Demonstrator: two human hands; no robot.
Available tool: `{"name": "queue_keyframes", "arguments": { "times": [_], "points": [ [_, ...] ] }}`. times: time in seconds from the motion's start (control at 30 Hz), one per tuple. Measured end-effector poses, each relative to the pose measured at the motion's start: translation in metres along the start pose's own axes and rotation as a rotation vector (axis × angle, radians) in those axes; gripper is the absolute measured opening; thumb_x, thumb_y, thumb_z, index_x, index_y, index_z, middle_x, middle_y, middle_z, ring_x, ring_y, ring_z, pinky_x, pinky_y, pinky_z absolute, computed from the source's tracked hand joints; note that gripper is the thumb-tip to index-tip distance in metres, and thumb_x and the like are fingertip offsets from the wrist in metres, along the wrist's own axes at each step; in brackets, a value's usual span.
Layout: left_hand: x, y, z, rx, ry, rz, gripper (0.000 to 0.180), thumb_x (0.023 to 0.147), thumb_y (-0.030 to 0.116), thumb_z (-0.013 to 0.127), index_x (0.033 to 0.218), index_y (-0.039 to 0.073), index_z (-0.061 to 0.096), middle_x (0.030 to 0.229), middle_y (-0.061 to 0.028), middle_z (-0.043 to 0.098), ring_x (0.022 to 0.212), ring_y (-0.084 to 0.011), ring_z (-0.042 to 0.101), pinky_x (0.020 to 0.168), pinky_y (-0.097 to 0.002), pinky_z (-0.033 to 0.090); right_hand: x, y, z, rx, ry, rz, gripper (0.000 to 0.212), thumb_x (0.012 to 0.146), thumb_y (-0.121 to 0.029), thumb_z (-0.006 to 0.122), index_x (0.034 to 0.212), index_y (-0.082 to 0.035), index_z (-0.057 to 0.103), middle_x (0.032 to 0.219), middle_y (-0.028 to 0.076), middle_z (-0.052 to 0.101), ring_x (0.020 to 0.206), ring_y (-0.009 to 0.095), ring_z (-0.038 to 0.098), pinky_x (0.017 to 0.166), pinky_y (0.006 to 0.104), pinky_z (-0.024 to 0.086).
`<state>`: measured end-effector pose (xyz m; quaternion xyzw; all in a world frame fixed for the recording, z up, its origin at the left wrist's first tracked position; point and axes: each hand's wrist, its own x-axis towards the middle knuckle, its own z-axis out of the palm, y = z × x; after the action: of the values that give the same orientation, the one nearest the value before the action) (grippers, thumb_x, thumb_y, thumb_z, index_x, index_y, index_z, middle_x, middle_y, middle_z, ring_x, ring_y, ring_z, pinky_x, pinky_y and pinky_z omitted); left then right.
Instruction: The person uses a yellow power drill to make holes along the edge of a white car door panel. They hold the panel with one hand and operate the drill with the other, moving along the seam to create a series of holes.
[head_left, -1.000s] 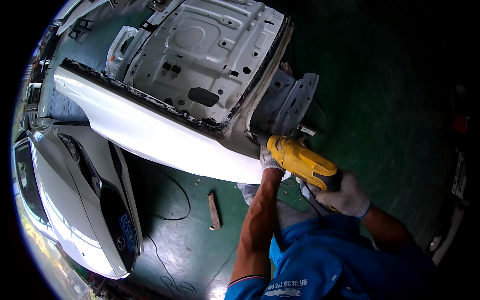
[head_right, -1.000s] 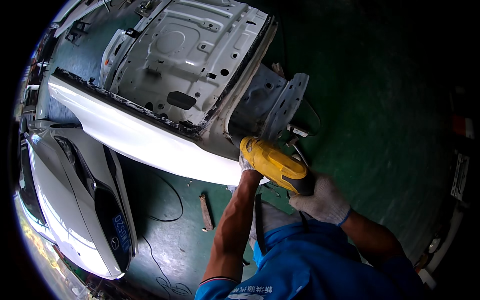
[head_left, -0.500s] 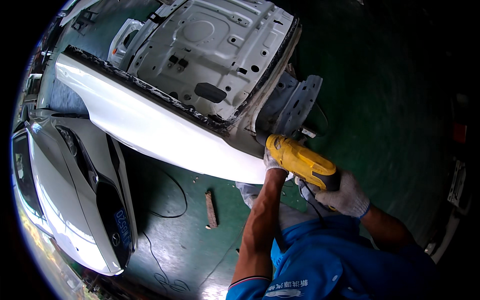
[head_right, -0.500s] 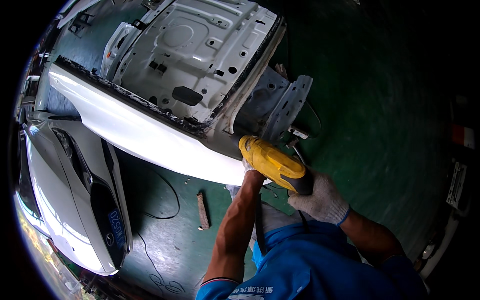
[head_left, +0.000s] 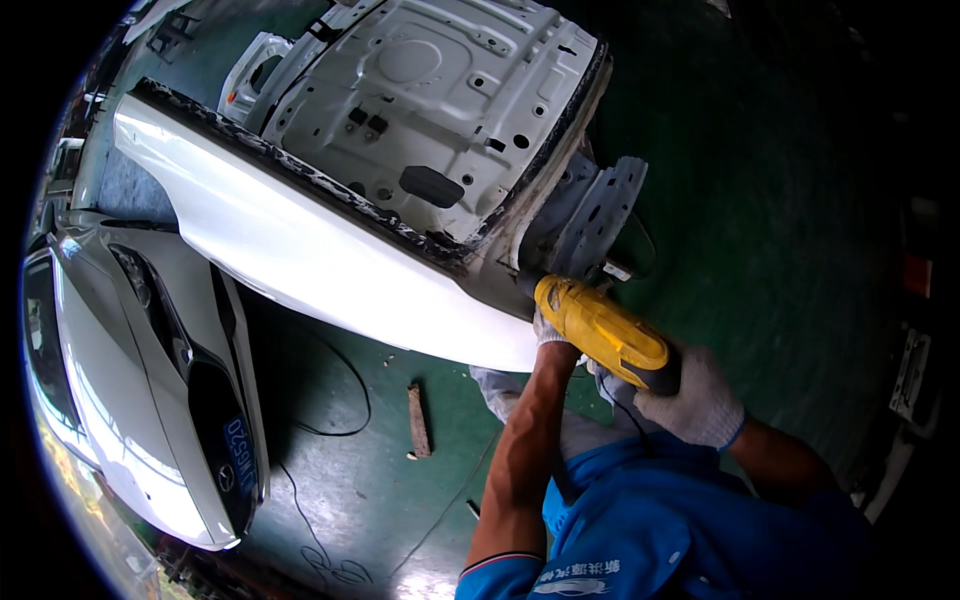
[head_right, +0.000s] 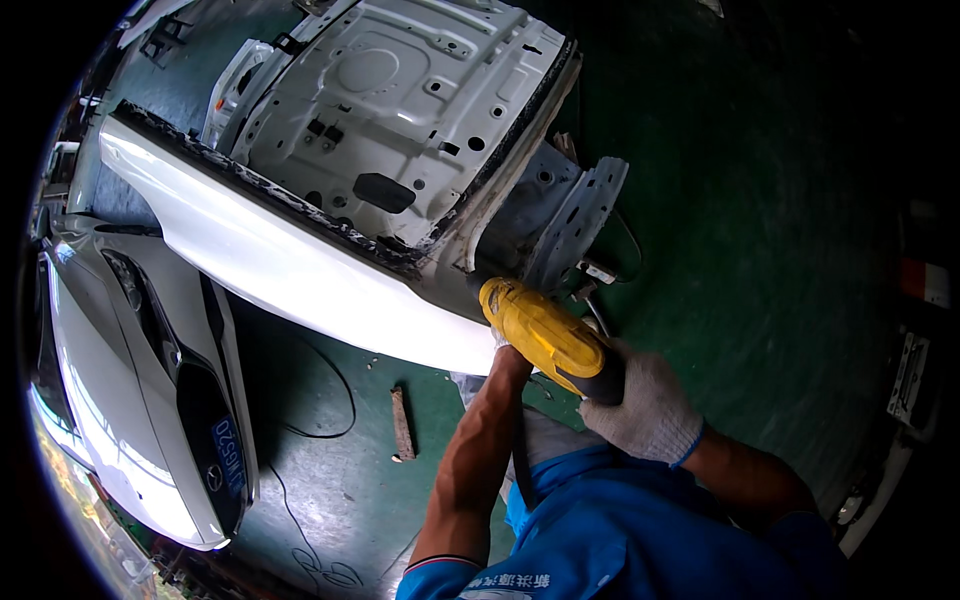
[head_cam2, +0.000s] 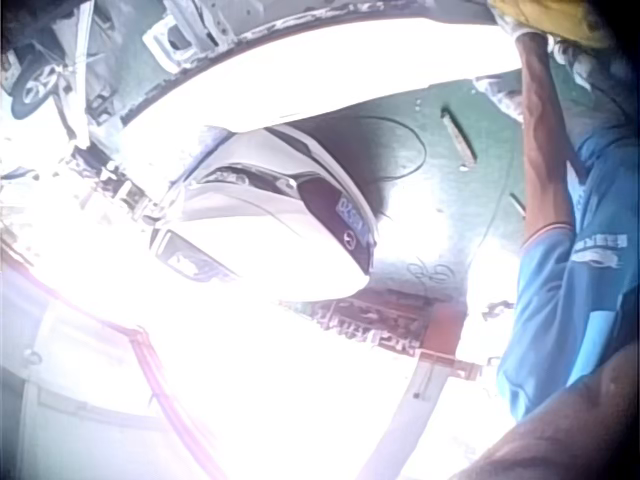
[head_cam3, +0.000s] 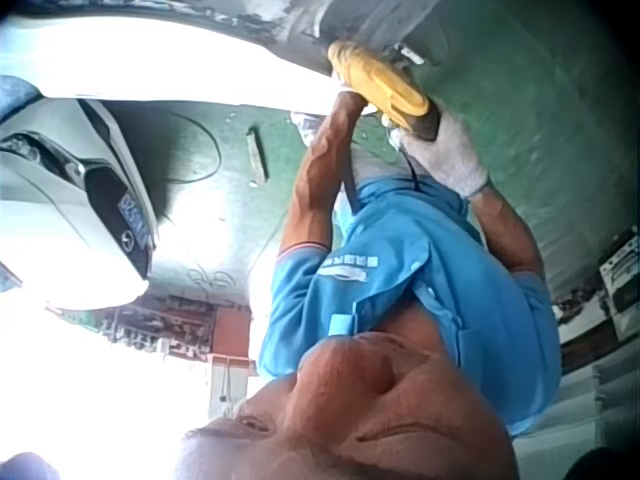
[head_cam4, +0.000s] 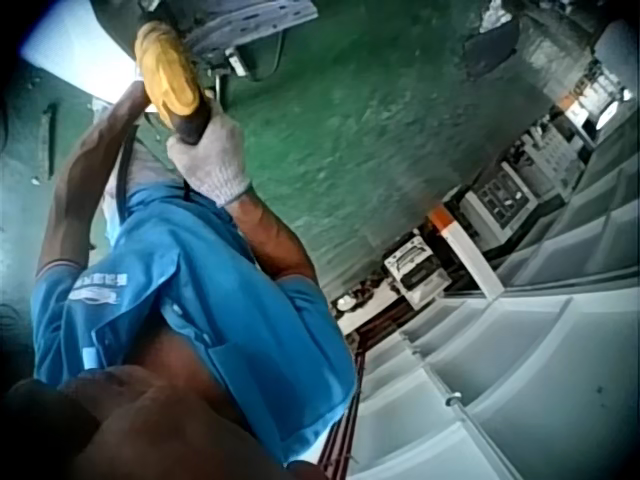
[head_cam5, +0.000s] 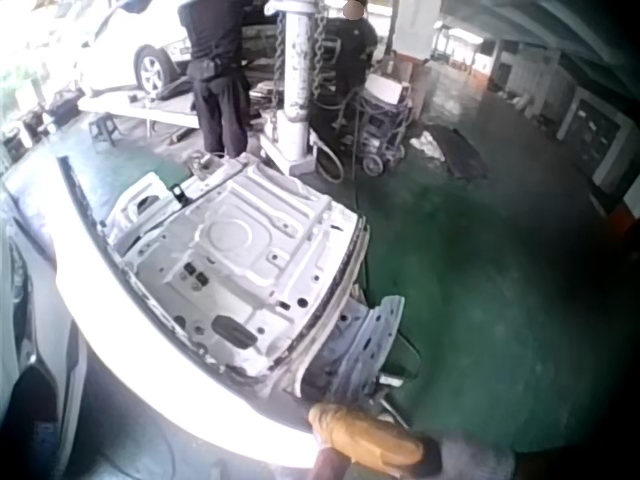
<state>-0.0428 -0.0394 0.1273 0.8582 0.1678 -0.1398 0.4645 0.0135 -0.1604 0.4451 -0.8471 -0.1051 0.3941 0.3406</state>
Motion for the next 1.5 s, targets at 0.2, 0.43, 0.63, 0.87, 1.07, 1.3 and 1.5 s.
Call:
{"name": "queue_keyframes", "arguments": {
  "times": [0.2,0.43,0.63,0.87,1.07,1.3,1.5],
  "points": [
    [0.008,-0.043,0.053,-0.176,-0.061,0.07,0.042,0.107,0.045,0.059,0.138,0.018,0.066,0.136,-0.0109,0.068,0.126,-0.0328,0.061,0.106,-0.0408,0.05,0.004,-0.022,0.004,-0.174,0.031,0.02,0.048,0.081,-0.02,0.08,0.122,0.0,0.063,0.099,0.024,0.075,0.097,0.042,0.075,0.085,0.0497,0.062],
    [0.008,-0.057,0.071,-0.42,-0.114,0.136,0.042,0.107,0.046,0.057,0.139,0.02,0.066,0.14,-0.011,0.066,0.128,-0.0344,0.059,0.109,-0.0413,0.048,0.008,-0.047,-0.008,-0.411,-0.05,0.055,0.05,0.082,-0.023,0.078,0.123,0.001,0.06,0.093,0.024,0.073,0.091,0.042,0.075,0.083,0.0503,0.062],
    [-0.003,-0.043,0.059,-0.593,-0.148,0.069,0.045,0.11,0.046,0.054,0.147,0.022,0.06,0.146,-0.0079,0.062,0.132,-0.0327,0.056,0.114,-0.0403,0.045,0.011,-0.047,-0.004,-0.401,-0.051,0.049,0.051,0.082,-0.023,0.078,0.123,0.001,0.058,0.091,0.022,0.074,0.088,0.039,0.076,0.082,0.0514,0.062],
    [0.004,-0.045,0.061,-0.088,-0.169,0.117,0.046,0.108,0.046,0.057,0.148,0.023,0.059,0.149,-0.008,0.06,0.14,-0.031,0.052,0.116,-0.0404,0.043,0.009,-0.041,-0.006,-0.384,-0.037,0.015,0.05,0.083,-0.022,0.077,0.123,0.002,0.059,0.09,0.022,0.074,0.089,0.039,0.076,0.082,0.0505,0.062],
    [0.01,-0.03,0.05,-0.277,-0.134,0.0,0.043,0.105,0.044,0.063,0.141,0.021,0.065,0.143,-0.0091,0.064,0.134,-0.0324,0.057,0.114,-0.0412,0.045,0.013,-0.035,-0.012,-0.265,-0.03,0.067,0.049,0.082,-0.019,0.077,0.124,0.003,0.063,0.101,0.025,0.075,0.101,0.041,0.076,0.088,0.0481,0.062],
    [0.009,-0.009,0.019,-0.689,-0.155,-0.179,0.04,0.103,0.041,0.067,0.135,0.018,0.069,0.133,-0.0098,0.069,0.123,-0.0298,0.063,0.107,-0.0388,0.049,0.012,-0.014,-0.01,-0.001,-0.003,0.13,0.05,0.082,-0.018,0.078,0.125,0.004,0.064,0.107,0.023,0.076,0.104,0.033,0.077,0.09,0.0435,0.062],
    [0.003,-0.013,0.017,-0.084,-0.113,0.001,0.042,0.095,0.046,0.071,0.128,0.02,0.073,0.133,-0.0065,0.07,0.126,-0.0282,0.06,0.105,-0.041,0.048,0.001,-0.006,0.009,0.342,-0.042,0.223,0.047,0.083,-0.016,0.077,0.124,0.003,0.065,0.104,0.017,0.076,0.099,0.025,0.077,0.089,0.0408,0.063]
  ]
}}
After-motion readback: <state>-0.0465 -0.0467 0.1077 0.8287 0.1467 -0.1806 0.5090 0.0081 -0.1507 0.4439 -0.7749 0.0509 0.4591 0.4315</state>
